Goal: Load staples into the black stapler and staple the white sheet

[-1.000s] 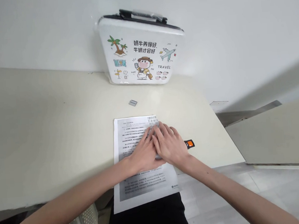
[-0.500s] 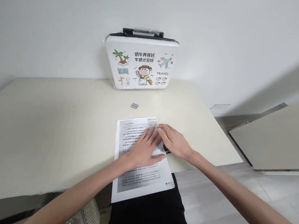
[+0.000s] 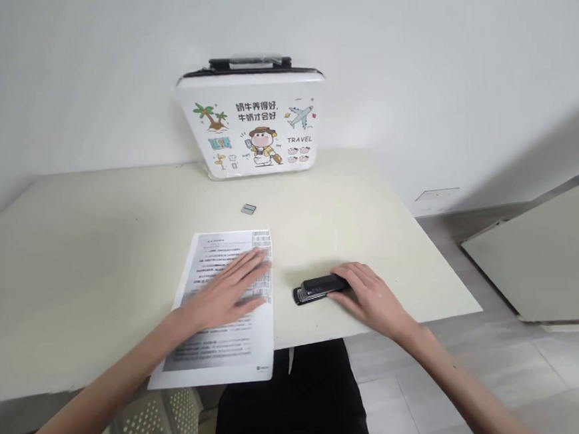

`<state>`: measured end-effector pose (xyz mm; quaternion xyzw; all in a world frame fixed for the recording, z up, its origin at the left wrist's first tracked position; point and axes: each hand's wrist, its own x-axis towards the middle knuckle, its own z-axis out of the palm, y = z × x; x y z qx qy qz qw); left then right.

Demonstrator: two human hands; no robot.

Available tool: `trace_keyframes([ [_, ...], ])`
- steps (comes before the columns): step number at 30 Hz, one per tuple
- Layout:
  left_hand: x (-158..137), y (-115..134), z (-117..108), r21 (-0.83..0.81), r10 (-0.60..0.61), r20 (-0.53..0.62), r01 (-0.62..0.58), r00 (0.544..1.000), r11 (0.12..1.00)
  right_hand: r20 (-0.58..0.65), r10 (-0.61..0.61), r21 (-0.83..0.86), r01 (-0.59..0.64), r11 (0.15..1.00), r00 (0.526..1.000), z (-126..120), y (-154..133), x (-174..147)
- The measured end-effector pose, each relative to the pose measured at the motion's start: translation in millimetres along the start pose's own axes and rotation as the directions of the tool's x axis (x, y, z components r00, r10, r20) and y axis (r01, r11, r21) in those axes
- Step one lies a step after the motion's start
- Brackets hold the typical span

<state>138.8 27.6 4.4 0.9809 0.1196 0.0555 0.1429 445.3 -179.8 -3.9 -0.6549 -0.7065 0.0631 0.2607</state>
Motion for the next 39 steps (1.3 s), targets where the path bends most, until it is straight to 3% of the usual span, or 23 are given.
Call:
trace_keyframes([
  [5,-49,-29,-21,0.092,-0.173,-0.004,0.173,0.985,0.981,-0.110,0.038,0.035,-0.034,0.999,0.993,13,8,-4],
  [10,-83,-46,-24,0.131,-0.273,-0.082,0.282,0.959,0.951,-0.143,0.096,0.047,-0.091,0.995,0.985,14,9,1],
  [16,-86,-59,-22,0.148,-0.302,-0.142,0.321,0.943,0.935,-0.186,0.203,0.090,-0.189,0.978,0.961,15,9,2],
  [26,-96,-107,-40,0.146,-0.396,-0.199,0.427,0.896,0.892,-0.197,0.309,0.162,-0.280,0.946,0.930,18,13,5],
  [33,-107,-104,-39,0.149,-0.429,-0.230,0.467,0.874,0.871,-0.197,0.379,0.240,-0.331,0.913,0.904,20,15,2],
  [37,-109,-91,-50,0.160,-0.317,-0.323,0.382,0.892,0.910,-0.163,0.387,0.332,-0.319,0.888,0.908,15,17,0],
  [39,-104,-80,-58,0.156,-0.239,-0.355,0.310,0.904,0.938,-0.171,0.434,0.406,-0.338,0.849,0.885,11,16,0],
])
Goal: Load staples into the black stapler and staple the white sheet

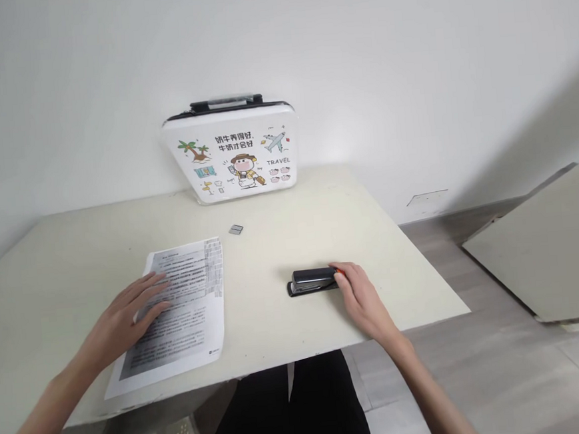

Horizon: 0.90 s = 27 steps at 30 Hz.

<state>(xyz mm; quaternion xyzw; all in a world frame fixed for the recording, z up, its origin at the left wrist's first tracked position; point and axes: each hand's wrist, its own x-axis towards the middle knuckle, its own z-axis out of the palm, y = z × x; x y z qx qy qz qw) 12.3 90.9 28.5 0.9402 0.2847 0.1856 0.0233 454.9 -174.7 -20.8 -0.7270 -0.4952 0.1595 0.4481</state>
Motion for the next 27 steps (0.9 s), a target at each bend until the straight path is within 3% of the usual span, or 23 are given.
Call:
trace_keyframes([
  [4,19,29,-12,-0.059,0.087,-0.058,-0.090,0.995,0.994,-0.057,0.106,0.073,-0.101,0.992,0.993,-2,-3,2],
  [8,44,61,-13,-0.154,0.116,-0.097,-0.130,0.988,0.979,-0.055,0.103,0.088,-0.098,0.991,0.993,-2,-1,4],
  [12,65,102,-7,-0.330,-0.034,-0.038,0.020,0.999,0.944,-0.060,0.118,0.122,-0.110,0.986,0.991,-3,1,5],
  [15,75,137,3,-0.493,-0.171,0.035,0.166,0.985,0.854,-0.062,0.142,0.114,-0.134,0.984,0.988,-4,0,6],
  [19,84,174,23,-0.601,-0.094,0.101,0.136,0.990,0.787,-0.063,0.149,0.104,-0.142,0.984,0.987,-4,-2,8],
  [22,90,187,35,-0.637,-0.120,0.110,0.163,0.987,0.753,-0.064,0.128,0.095,-0.121,0.988,0.990,-4,-2,8],
  [27,95,186,45,-0.628,-0.240,0.197,0.311,0.950,0.713,-0.071,0.115,0.087,-0.108,0.990,0.991,-3,1,9],
])
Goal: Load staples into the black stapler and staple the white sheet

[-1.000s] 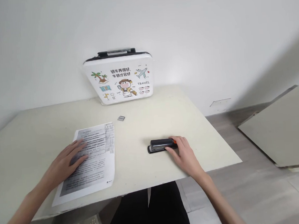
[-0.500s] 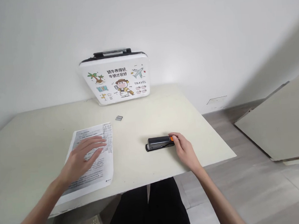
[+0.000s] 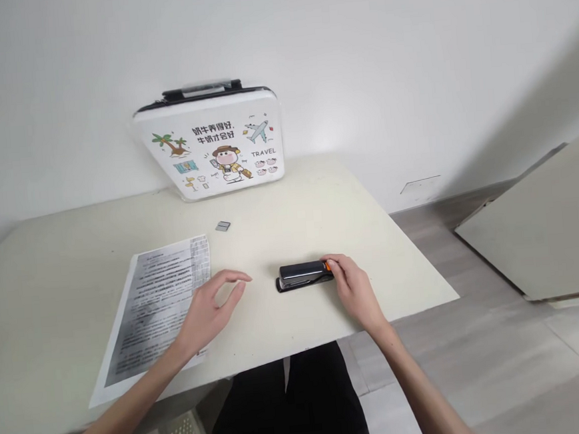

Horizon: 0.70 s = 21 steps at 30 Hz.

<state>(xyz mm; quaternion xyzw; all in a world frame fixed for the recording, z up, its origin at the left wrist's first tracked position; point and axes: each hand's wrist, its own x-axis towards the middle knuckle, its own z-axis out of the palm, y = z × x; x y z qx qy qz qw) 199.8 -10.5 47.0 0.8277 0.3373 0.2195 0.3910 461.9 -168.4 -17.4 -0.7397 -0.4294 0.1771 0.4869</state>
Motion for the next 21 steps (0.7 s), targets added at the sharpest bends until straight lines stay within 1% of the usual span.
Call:
trace_keyframes([
  [2,-2,-3,1,-0.017,-0.060,0.006,0.060,0.998,0.998,0.010,-0.008,-0.002,0.008,1.000,1.000,-1,1,1],
  [4,-7,-5,1,-0.046,-0.092,0.005,0.092,0.996,0.995,0.031,-0.020,-0.003,0.020,1.000,0.999,-2,2,3],
  [9,-25,-4,1,-0.073,-0.074,-0.027,0.072,0.997,0.995,0.045,-0.016,-0.020,0.017,1.000,0.999,-3,1,4],
  [12,-32,-1,-1,-0.070,-0.096,-0.035,0.094,0.995,0.993,0.054,-0.015,-0.037,0.017,0.999,0.998,-4,0,3],
  [14,-36,1,-3,-0.092,-0.133,-0.018,0.131,0.991,0.987,0.099,-0.049,-0.042,0.053,0.998,0.994,-5,0,3],
  [16,-39,2,-3,-0.162,-0.169,0.036,0.173,0.985,0.972,0.174,-0.108,-0.054,0.119,0.991,0.979,-6,0,3],
  [18,-43,2,-2,-0.290,-0.207,0.119,0.234,0.971,0.928,0.219,-0.151,-0.067,0.169,0.983,0.964,-6,-1,3],
  [19,-44,2,-1,-0.366,-0.235,0.158,0.278,0.959,0.888,0.225,-0.162,-0.065,0.180,0.981,0.961,-6,-1,3],
  [21,-47,2,3,-0.528,-0.298,0.223,0.372,0.928,0.763,0.214,-0.180,-0.050,0.194,0.980,0.960,-6,-6,1],
])
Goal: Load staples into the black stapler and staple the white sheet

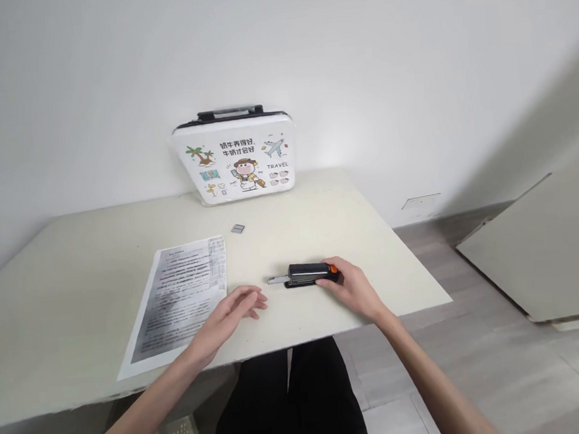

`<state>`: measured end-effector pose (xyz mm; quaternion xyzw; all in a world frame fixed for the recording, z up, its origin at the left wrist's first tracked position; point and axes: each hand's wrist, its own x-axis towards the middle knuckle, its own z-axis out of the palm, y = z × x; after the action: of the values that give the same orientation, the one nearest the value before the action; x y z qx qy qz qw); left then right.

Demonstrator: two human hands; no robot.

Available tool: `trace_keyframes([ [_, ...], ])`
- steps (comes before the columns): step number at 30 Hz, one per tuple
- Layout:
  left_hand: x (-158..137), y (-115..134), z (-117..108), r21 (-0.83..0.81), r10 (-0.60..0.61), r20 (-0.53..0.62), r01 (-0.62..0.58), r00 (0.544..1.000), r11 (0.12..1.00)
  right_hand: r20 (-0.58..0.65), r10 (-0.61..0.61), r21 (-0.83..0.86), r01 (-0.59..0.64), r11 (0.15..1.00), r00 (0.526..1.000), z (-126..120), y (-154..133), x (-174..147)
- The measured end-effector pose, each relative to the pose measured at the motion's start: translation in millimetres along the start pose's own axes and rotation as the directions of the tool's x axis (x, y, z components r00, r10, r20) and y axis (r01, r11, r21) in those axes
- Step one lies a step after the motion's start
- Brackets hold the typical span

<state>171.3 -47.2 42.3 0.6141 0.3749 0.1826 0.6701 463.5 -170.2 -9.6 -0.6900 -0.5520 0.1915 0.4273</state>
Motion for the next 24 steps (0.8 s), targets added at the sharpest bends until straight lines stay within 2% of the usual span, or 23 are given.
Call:
trace_keyframes([
  [2,2,-2,4,-0.237,-0.088,0.012,0.088,0.996,0.967,-0.007,-0.046,0.001,0.046,0.999,0.999,1,-9,-4],
  [3,4,-3,7,-0.360,-0.129,0.019,0.127,0.991,0.924,-0.018,-0.077,-0.012,0.077,0.997,0.997,1,-16,-7],
  [6,14,-3,14,-0.651,-0.268,0.051,0.235,0.962,0.721,-0.091,-0.209,-0.088,0.201,0.976,0.974,1,-39,-18],
  [8,21,0,18,-0.750,-0.331,0.073,0.271,0.941,0.604,-0.138,-0.345,-0.164,0.322,0.932,0.928,1,-55,-24],
  [10,27,2,22,-0.793,-0.337,0.102,0.281,0.936,0.541,-0.131,-0.483,-0.249,0.442,0.861,0.866,3,-68,-28],
  [13,33,3,24,-0.803,-0.319,0.129,0.287,0.939,0.521,-0.064,-0.591,-0.345,0.538,0.769,0.804,7,-80,-32],
  [20,41,-2,18,-0.822,-0.332,0.123,0.283,0.935,0.494,0.005,-0.688,-0.517,0.591,0.619,0.726,14,-87,-35],
  [24,43,-2,12,-0.831,-0.322,0.105,0.261,0.941,0.491,0.038,-0.702,-0.545,0.604,0.582,0.711,15,-89,-31],
])
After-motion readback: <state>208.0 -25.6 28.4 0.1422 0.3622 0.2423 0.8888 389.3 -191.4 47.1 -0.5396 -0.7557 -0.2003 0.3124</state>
